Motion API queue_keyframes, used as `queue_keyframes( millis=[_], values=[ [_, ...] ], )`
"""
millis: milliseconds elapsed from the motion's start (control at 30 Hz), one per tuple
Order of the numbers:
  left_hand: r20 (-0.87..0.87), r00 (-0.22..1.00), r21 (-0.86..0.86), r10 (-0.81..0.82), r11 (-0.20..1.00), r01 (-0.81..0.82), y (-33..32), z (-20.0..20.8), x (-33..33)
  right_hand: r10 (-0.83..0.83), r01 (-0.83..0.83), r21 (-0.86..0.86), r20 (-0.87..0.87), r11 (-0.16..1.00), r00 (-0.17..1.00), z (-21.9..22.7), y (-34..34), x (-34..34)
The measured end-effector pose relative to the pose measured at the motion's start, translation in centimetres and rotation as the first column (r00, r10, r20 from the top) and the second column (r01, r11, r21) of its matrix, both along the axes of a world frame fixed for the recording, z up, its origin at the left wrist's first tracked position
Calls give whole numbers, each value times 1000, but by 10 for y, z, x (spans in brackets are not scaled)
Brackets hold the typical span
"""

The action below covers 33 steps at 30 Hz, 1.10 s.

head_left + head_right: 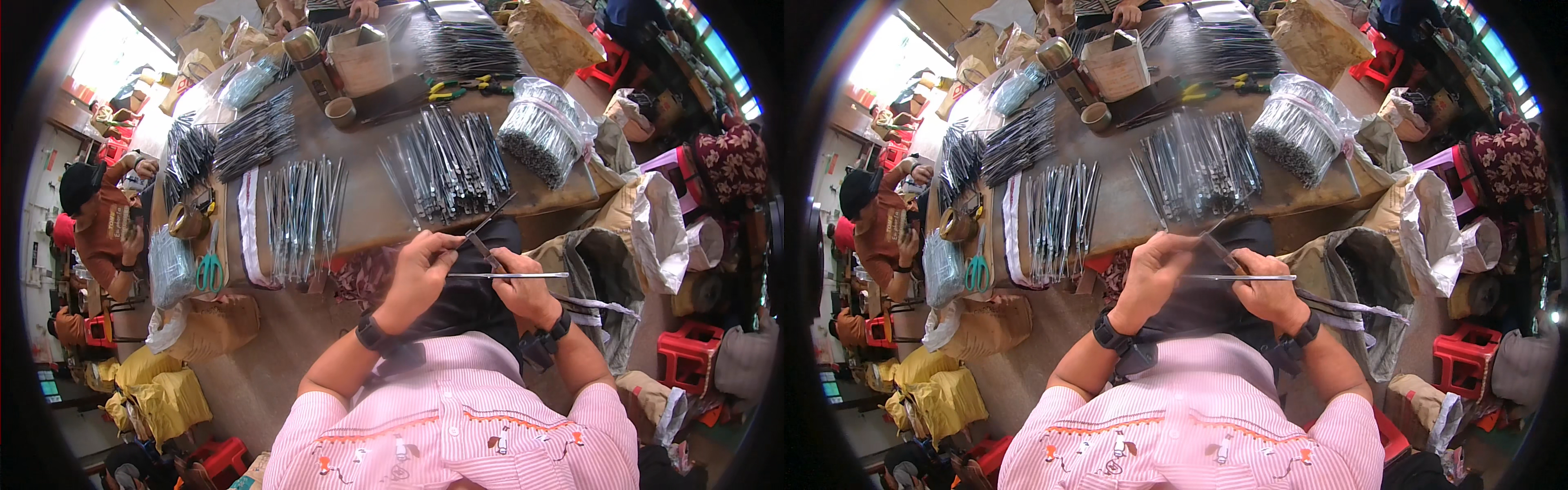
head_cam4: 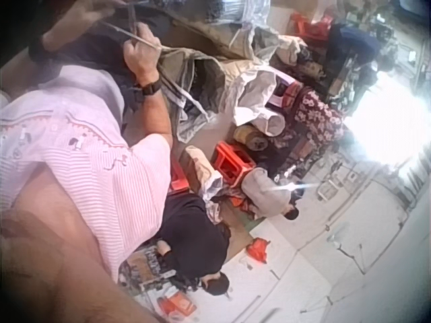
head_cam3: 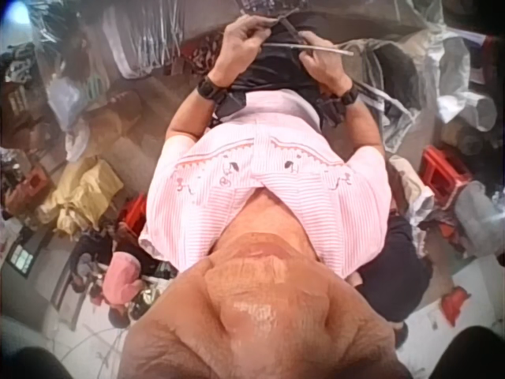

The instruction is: The person uses pliers to cut thin metal rods one at a time and places the cut pieces on the table. They occasionally gather and restack the cut rods into a neat pile.

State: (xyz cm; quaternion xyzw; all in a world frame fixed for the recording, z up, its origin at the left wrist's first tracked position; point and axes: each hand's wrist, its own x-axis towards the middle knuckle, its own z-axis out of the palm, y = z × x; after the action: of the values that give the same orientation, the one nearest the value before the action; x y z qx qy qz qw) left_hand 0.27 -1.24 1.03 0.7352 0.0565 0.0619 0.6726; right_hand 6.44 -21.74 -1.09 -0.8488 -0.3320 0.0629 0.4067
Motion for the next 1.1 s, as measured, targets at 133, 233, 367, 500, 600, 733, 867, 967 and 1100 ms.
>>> queue_keyframes(
  millis=[133, 233, 367, 500, 600, 733, 867, 967, 1100],
  values=[
    [-24, 1000, -12, -6, 1000, 5, 1, 5, -1, -15, 14, -48, -23, 999, 1000, -1, -1, 1],
    [-211, 977, -129, -23, 992, -4, 6, 13, -4, -26, 23, -86, -32, 996, 999, -2, 2, 2],
    [139, 990, 391, 12, 918, -66, 20, 22, -12, -60, 52, -102, -77, 993, 995, 0, 12, 3],
    [100, 991, 425, 90, 897, -124, 34, 17, -20, -33, 16, -123, -142, 992, 989, 3, 30, 6],
    [150, 971, 435, 185, 870, -232, 53, -3, -20, 29, -35, -32, -176, 999, 984, -2, 41, 5],
    [94, 906, 498, 412, 769, -401, 120, -43, -22, 22, -24, -5, -264, 1000, 964, -12, 36, 6],
    [-16, 852, 578, 524, 700, -420, 180, -66, -22, -34, 58, 48, -408, 997, 913, -18, 27, 9],
    [-13, 851, 721, 525, 595, -356, 181, -59, -25, 1, 76, 148, -465, 986, 885, -18, 20, 7],
    [73, 855, 813, 513, 466, -349, 145, -38, -16, -1, 206, 240, -648, 949, 761, -14, 8, 5]
  ],
)
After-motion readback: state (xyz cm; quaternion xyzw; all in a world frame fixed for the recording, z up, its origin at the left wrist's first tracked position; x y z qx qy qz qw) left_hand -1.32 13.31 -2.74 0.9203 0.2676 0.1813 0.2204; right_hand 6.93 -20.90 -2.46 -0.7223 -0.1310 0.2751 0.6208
